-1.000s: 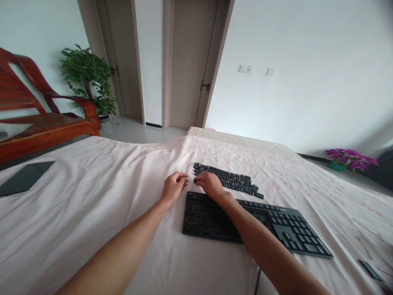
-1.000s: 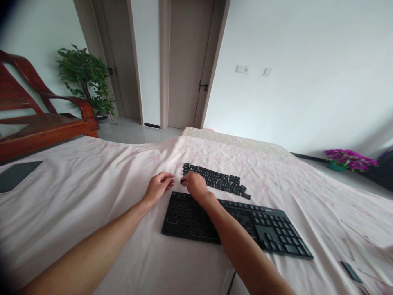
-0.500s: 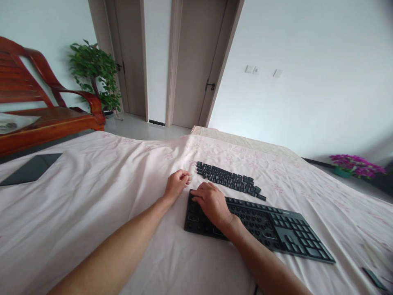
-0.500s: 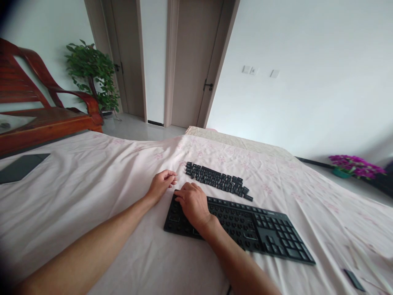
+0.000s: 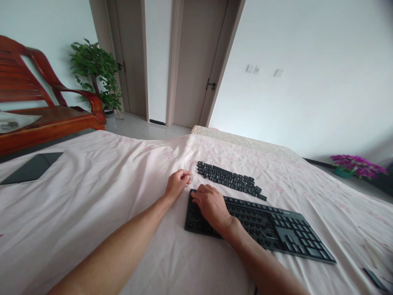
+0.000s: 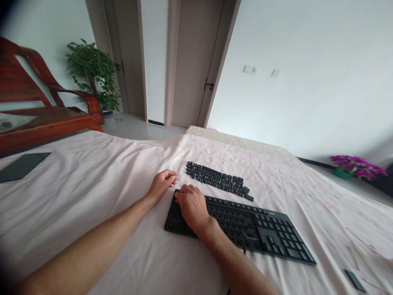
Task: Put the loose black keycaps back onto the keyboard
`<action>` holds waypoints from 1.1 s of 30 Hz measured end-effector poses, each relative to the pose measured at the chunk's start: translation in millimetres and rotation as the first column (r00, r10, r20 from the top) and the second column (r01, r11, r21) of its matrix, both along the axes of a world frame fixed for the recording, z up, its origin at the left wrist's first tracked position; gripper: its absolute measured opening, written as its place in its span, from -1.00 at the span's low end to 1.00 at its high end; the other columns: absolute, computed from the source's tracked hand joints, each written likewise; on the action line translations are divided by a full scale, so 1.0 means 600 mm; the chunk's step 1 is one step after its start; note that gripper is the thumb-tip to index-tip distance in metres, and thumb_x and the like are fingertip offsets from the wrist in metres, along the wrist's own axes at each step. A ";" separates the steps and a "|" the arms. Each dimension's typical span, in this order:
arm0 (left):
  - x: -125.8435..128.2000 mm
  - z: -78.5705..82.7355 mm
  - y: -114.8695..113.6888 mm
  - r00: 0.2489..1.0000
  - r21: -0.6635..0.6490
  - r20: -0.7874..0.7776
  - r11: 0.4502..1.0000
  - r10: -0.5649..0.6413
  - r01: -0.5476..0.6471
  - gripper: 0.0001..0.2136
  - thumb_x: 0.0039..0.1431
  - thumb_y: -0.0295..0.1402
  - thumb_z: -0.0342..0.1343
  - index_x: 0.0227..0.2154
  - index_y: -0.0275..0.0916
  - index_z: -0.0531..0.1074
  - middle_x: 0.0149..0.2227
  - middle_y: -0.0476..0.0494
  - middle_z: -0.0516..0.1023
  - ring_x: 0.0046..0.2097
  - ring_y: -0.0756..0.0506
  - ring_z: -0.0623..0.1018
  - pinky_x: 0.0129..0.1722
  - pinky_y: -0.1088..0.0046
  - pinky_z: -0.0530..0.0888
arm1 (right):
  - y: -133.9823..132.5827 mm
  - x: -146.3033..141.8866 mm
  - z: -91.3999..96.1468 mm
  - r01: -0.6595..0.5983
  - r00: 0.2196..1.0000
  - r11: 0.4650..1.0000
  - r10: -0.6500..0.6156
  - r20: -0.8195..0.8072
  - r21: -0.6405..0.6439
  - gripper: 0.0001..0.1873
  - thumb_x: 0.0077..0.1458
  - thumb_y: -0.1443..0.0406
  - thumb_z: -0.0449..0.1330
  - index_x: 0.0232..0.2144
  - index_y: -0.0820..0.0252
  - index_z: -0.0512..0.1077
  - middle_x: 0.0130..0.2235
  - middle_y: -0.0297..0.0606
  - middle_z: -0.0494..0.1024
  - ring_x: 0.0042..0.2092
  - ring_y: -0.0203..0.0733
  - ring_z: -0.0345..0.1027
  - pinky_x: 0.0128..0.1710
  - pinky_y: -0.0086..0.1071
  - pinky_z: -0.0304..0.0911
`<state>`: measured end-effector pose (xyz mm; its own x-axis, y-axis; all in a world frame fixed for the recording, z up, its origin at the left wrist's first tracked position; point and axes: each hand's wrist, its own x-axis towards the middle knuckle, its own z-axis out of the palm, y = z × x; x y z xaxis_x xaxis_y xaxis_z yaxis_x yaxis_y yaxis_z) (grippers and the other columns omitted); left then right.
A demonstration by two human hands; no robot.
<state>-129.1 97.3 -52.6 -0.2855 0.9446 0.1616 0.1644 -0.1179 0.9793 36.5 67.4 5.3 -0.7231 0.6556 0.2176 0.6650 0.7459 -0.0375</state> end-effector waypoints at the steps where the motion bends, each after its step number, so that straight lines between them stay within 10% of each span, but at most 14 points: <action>1: 0.000 -0.001 0.000 1.000 0.001 -0.001 1.000 0.000 0.000 -0.79 0.07 -0.32 0.01 -0.27 -0.24 0.47 -0.35 -0.13 0.60 -0.34 -0.05 0.58 -0.43 0.52 0.46 | -0.002 -0.002 0.000 0.001 1.000 1.000 -0.002 0.027 0.021 -0.82 0.20 0.30 0.12 -0.40 0.13 0.50 -0.32 -0.28 0.44 -0.24 -0.22 0.24 -0.24 -0.38 0.10; 13: 0.000 0.001 -0.004 1.000 0.009 -0.021 1.000 -0.012 0.012 -0.79 0.07 -0.32 0.02 -0.26 -0.23 0.48 -0.35 -0.12 0.61 -0.33 -0.04 0.58 -0.41 0.52 0.44 | -0.030 -0.009 0.004 -0.053 0.980 0.991 0.027 0.199 0.126 -0.76 0.16 0.49 -0.02 -0.22 0.23 0.41 -0.19 -0.11 0.42 -0.17 -0.07 0.22 -0.21 -0.24 0.12; 23: 0.001 0.004 -0.005 0.999 0.009 -0.031 1.000 -0.014 0.014 -0.78 0.06 -0.30 0.02 -0.27 -0.25 0.48 -0.35 -0.14 0.61 -0.36 -0.04 0.58 -0.41 0.50 0.45 | -0.024 0.013 -0.008 -0.035 0.999 0.999 0.034 0.029 0.015 -0.64 0.13 0.50 -0.01 -0.13 0.13 0.46 -0.22 -0.22 0.44 -0.18 -0.15 0.24 -0.18 -0.35 0.14; 33: 0.004 0.011 -0.008 1.000 -0.003 0.006 1.000 -0.022 0.022 -0.78 0.06 -0.28 0.05 -0.29 -0.25 0.48 -0.35 -0.14 0.61 -0.37 -0.04 0.58 -0.43 0.51 0.43 | 0.088 0.066 0.003 0.240 0.942 0.968 -0.251 -0.222 -0.075 -0.70 0.19 0.36 0.06 -0.15 0.01 0.54 -0.15 -0.30 0.52 -0.09 -0.21 0.33 -0.11 -0.42 0.17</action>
